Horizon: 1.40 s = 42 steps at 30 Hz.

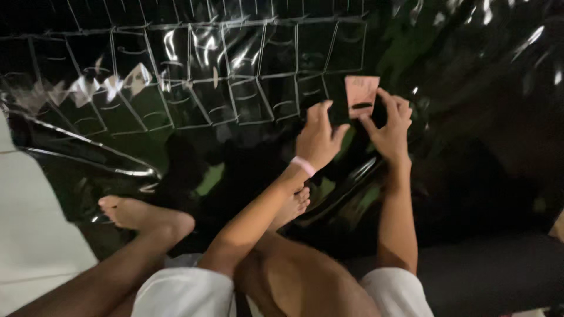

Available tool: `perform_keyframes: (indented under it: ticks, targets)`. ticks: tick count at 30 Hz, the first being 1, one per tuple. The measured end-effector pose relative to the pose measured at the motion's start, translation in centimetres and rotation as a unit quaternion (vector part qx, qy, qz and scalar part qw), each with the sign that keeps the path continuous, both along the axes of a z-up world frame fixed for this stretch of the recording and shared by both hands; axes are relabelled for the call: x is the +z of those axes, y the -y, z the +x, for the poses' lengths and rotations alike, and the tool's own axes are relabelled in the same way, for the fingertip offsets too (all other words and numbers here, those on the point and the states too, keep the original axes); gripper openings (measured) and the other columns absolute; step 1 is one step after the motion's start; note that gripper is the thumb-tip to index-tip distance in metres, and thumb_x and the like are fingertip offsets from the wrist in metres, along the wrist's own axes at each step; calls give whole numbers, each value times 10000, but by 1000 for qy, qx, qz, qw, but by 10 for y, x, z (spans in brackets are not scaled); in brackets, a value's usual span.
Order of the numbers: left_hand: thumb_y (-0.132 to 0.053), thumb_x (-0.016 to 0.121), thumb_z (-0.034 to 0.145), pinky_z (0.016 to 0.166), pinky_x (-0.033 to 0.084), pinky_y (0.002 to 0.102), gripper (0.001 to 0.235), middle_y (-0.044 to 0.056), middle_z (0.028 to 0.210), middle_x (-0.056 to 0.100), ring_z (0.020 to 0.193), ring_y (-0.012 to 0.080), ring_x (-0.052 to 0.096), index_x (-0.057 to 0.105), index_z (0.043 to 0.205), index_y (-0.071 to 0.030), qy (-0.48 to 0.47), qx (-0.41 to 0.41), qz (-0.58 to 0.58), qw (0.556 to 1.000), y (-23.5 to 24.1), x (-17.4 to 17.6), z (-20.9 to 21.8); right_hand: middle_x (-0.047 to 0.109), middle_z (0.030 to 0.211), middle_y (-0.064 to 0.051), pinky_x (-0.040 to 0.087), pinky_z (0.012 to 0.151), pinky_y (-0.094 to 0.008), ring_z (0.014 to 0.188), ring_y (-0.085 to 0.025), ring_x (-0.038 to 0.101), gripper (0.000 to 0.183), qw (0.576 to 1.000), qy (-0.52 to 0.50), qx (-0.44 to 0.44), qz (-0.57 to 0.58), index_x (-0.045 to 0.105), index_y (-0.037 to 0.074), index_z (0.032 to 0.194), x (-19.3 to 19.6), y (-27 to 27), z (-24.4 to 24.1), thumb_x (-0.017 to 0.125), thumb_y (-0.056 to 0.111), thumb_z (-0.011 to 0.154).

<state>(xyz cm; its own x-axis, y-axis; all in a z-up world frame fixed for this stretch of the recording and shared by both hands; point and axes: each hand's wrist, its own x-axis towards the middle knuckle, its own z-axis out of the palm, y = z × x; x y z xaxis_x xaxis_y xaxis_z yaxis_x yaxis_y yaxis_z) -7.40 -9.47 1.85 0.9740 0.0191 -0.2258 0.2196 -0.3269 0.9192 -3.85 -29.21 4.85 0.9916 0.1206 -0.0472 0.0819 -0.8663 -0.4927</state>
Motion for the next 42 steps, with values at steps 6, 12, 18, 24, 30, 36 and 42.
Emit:
perform_keyframes:
  ticks: [6, 12, 18, 24, 30, 36, 42]
  targets:
    - [-181, 703, 960, 923, 463, 439, 383, 103, 1367, 525, 1188, 319, 566, 638, 1338, -169, 167, -48, 191, 966, -43, -19, 17, 478, 1205, -82, 420, 992, -423, 1116, -277, 461, 647, 1000, 3, 2, 17, 652, 215, 1426, -17, -8, 9, 936, 226, 845]
    - [-201, 696, 978, 902, 423, 435, 441, 58, 1438, 495, 1161, 267, 548, 613, 1399, -302, 140, -93, 177, 970, -50, -25, 27, 493, 1348, -34, 365, 1075, -414, 1249, -234, 458, 629, 998, -39, -18, 53, 625, 182, 1499, -19, -2, 7, 858, 231, 916]
    - [-222, 699, 966, 887, 421, 436, 497, 64, 1446, 465, 1148, 257, 548, 584, 1442, -306, 119, -107, 193, 968, -51, -24, 28, 457, 1220, -52, 343, 1025, -431, 1136, -249, 418, 583, 1000, -12, -1, 10, 736, 234, 1347, -19, -4, 5, 937, 369, 818]
    - [-238, 696, 983, 889, 427, 432, 520, 63, 1456, 459, 1144, 261, 540, 549, 1482, -255, 119, -111, 193, 968, -50, -26, 27, 479, 1244, -20, 303, 1009, -434, 1157, -234, 422, 540, 1000, -13, 12, -25, 759, 262, 1366, -23, -4, 1, 926, 397, 870]
    - [-256, 700, 991, 869, 431, 428, 497, 70, 1439, 465, 1126, 257, 540, 552, 1466, -252, 125, -115, 193, 966, -53, -30, 26, 464, 1207, -24, 292, 991, -434, 1120, -235, 410, 515, 998, 2, 8, -57, 760, 261, 1357, -26, -10, 2, 917, 436, 899]
    - [-253, 710, 981, 871, 427, 430, 513, 65, 1439, 469, 1140, 253, 543, 551, 1468, -245, 131, -110, 201, 965, -50, -32, 26, 475, 1202, -8, 293, 947, -410, 1079, -212, 406, 529, 999, 11, -3, -52, 761, 288, 1357, -27, -11, 2, 916, 436, 874]
    - [-254, 715, 973, 869, 428, 429, 531, 68, 1427, 465, 1133, 255, 540, 545, 1475, -256, 127, -116, 201, 964, -50, -30, 28, 480, 1181, -14, 293, 942, -408, 1064, -214, 403, 530, 998, 15, -9, -52, 764, 284, 1355, -29, -11, 2, 917, 460, 879]
